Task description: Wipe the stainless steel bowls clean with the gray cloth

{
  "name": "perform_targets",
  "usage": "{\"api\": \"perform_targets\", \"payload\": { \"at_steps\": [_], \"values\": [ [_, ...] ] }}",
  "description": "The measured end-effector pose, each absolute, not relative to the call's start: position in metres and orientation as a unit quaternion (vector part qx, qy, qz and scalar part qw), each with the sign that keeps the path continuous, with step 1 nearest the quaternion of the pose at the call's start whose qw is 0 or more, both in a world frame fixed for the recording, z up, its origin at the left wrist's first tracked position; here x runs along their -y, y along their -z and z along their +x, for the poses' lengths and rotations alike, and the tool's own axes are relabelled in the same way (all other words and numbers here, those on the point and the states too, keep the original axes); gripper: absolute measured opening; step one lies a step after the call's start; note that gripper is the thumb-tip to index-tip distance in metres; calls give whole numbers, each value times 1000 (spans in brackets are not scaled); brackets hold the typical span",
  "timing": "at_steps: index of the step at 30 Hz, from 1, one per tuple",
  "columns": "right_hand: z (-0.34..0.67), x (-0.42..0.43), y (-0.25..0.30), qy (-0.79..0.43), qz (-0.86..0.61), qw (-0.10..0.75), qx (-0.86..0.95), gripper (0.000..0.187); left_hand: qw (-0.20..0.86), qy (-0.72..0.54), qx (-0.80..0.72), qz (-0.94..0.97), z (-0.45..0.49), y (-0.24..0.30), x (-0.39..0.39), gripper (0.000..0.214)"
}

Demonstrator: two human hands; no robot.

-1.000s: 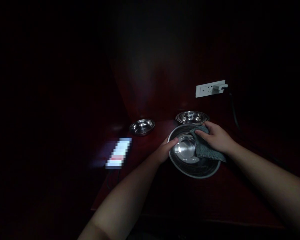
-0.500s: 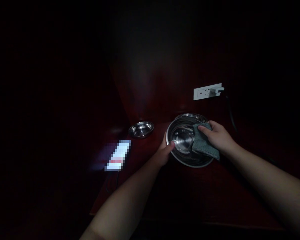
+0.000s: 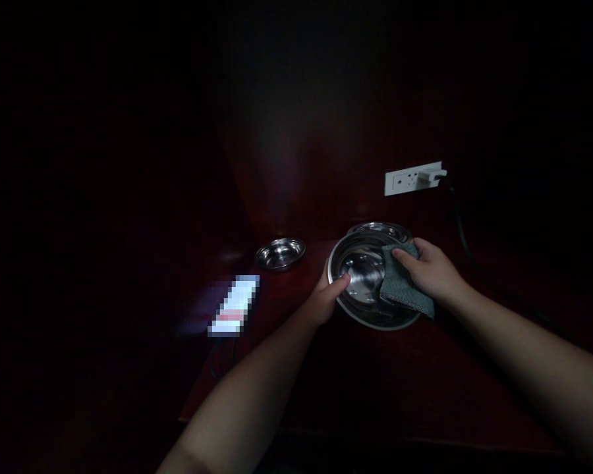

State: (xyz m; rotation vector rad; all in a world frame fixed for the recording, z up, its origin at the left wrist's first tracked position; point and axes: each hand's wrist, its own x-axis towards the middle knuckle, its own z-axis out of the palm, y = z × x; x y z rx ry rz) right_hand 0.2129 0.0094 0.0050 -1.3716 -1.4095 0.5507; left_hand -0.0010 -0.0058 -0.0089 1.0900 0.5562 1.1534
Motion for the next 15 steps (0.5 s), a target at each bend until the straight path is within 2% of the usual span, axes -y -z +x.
{"api": "perform_targets", "payload": {
  "at_steps": [15],
  "values": [
    [215,-8,-8,-195,-585,492,615,23,700,-456,-235,497,-6,11,2,60]
  ]
}}
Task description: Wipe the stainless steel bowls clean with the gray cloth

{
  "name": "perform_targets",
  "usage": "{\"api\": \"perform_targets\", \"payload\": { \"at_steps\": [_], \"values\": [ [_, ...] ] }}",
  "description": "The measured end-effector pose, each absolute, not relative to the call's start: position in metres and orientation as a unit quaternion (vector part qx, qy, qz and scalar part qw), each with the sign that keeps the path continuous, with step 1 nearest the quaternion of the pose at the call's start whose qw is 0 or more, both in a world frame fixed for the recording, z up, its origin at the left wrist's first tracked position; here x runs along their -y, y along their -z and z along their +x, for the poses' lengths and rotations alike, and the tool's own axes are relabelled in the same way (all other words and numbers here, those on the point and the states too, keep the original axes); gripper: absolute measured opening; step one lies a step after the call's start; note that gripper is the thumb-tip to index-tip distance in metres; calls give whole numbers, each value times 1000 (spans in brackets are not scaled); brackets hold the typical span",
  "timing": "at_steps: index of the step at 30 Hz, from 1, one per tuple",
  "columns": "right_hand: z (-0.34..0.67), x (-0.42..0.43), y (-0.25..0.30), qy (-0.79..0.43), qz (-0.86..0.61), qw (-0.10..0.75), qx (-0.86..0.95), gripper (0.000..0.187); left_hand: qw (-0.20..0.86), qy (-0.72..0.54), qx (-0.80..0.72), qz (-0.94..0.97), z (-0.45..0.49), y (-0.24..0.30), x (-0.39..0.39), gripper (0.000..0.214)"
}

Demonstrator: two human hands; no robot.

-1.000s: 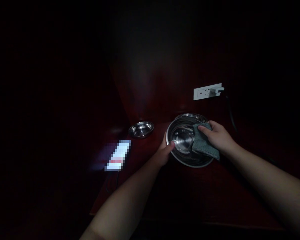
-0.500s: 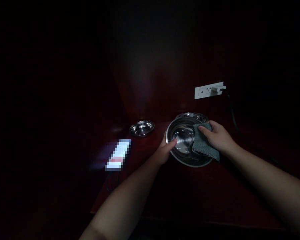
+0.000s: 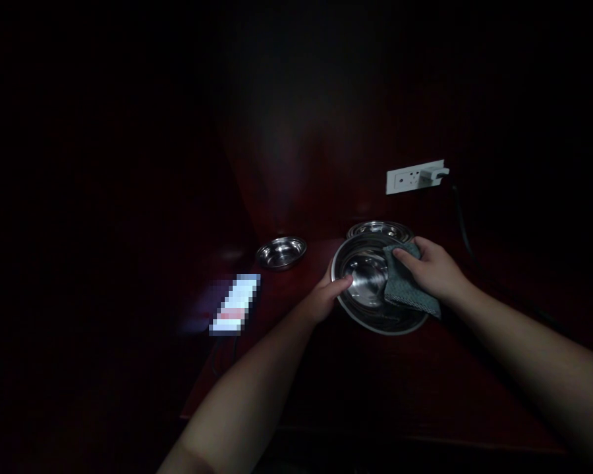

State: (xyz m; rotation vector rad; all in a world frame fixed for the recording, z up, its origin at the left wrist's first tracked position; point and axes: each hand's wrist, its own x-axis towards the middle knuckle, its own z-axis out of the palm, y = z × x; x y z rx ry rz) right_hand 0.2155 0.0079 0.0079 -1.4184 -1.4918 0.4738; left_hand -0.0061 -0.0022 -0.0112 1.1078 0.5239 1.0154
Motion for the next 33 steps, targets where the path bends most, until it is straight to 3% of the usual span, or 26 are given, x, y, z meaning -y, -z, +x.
{"api": "perform_targets", "payload": {
  "at_steps": [33],
  "values": [
    [216,-5,-13,-169,-575,467,650,24,698,-424,-207,539,-5,1,2,66]
  ]
}}
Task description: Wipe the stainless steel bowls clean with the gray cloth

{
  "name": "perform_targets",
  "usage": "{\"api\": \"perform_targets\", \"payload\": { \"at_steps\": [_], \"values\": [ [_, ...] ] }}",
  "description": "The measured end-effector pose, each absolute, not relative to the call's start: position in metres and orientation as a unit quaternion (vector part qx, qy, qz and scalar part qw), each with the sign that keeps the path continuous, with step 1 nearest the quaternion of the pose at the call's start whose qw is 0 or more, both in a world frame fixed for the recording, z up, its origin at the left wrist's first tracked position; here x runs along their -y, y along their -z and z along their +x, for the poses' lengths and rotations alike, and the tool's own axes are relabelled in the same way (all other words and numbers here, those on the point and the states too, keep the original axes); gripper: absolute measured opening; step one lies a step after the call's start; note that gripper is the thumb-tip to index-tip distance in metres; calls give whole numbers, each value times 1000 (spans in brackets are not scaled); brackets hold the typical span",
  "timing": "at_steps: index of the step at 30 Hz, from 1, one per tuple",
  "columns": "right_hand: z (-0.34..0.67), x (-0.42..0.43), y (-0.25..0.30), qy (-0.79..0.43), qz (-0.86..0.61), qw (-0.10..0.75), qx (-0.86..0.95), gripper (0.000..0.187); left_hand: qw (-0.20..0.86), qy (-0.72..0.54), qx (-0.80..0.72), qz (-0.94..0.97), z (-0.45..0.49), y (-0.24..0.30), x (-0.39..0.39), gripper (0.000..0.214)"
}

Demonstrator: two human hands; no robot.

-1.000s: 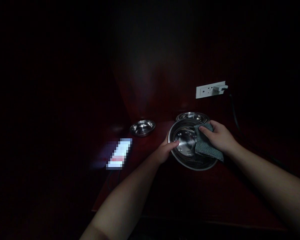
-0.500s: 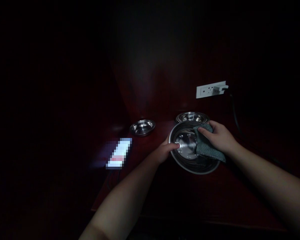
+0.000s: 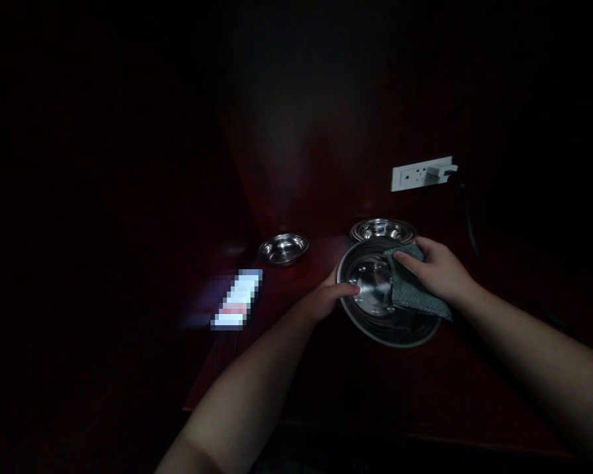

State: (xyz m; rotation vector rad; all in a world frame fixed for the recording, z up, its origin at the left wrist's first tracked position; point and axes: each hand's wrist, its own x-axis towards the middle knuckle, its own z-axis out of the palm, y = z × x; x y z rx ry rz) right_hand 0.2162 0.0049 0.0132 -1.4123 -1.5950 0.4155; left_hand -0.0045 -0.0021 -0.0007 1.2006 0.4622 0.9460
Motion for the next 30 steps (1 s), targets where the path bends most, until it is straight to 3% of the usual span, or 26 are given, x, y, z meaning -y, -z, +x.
{"api": "perform_targets", "payload": {
  "at_steps": [30],
  "values": [
    [216,-4,-12,-164,-560,462,668,26,696,-434,-231,523,-3,-1,7,67]
  ]
}}
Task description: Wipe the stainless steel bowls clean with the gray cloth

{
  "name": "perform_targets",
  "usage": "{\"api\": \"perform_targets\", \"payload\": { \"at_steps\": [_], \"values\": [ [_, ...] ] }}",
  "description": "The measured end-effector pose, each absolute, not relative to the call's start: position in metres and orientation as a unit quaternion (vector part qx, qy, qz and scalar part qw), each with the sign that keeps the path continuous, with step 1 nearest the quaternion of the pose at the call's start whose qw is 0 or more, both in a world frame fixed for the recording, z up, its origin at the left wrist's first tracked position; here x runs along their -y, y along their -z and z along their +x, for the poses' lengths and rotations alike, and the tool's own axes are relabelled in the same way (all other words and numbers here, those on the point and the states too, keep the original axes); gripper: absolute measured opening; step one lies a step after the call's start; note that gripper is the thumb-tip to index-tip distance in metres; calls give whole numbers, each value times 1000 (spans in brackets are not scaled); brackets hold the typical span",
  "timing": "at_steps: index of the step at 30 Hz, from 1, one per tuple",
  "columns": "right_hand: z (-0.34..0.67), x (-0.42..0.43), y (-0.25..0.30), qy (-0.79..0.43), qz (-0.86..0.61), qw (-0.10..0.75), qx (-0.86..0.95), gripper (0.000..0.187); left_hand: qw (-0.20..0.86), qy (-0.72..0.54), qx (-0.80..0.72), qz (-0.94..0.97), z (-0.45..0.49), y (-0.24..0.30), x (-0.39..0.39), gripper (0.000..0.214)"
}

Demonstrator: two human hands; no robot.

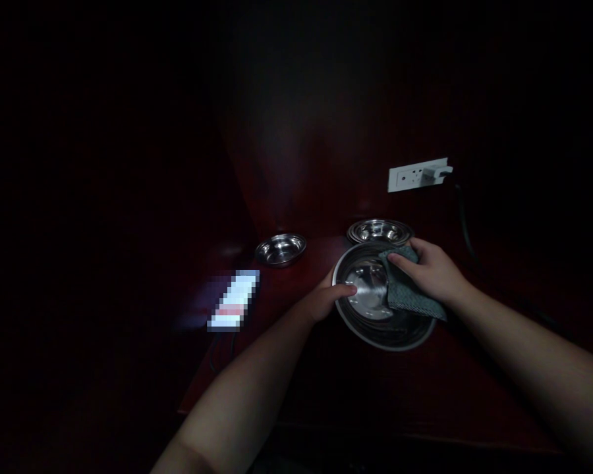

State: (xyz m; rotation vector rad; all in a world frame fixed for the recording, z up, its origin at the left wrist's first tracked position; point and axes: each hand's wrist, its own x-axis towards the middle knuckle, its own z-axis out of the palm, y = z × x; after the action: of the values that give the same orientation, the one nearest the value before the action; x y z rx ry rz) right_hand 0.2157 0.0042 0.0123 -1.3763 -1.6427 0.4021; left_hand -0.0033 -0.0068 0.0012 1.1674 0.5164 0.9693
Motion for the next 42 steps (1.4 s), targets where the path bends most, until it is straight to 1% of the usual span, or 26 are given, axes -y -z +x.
{"api": "perform_targets", "payload": {
  "at_steps": [8,15,18,24,30,38,42],
  "values": [
    [215,-5,-11,-169,-546,477,668,25,679,-451,-239,527,-3,5,6,65],
    [214,-6,-10,-172,-560,498,639,25,633,-503,-238,537,-5,11,1,64],
    [215,-9,-7,-178,-568,522,611,27,616,-525,-230,540,-6,10,2,68],
    [212,-11,-3,-192,-582,580,536,32,634,-515,-214,536,-5,17,3,82],
    [208,-11,0,-244,-561,577,541,28,652,-508,-256,501,-3,19,3,69],
    [208,-10,1,-204,-555,573,567,27,660,-511,-260,485,-5,13,3,65],
    [207,-10,1,-216,-556,567,568,26,664,-505,-268,482,-7,14,3,65]
  ]
}}
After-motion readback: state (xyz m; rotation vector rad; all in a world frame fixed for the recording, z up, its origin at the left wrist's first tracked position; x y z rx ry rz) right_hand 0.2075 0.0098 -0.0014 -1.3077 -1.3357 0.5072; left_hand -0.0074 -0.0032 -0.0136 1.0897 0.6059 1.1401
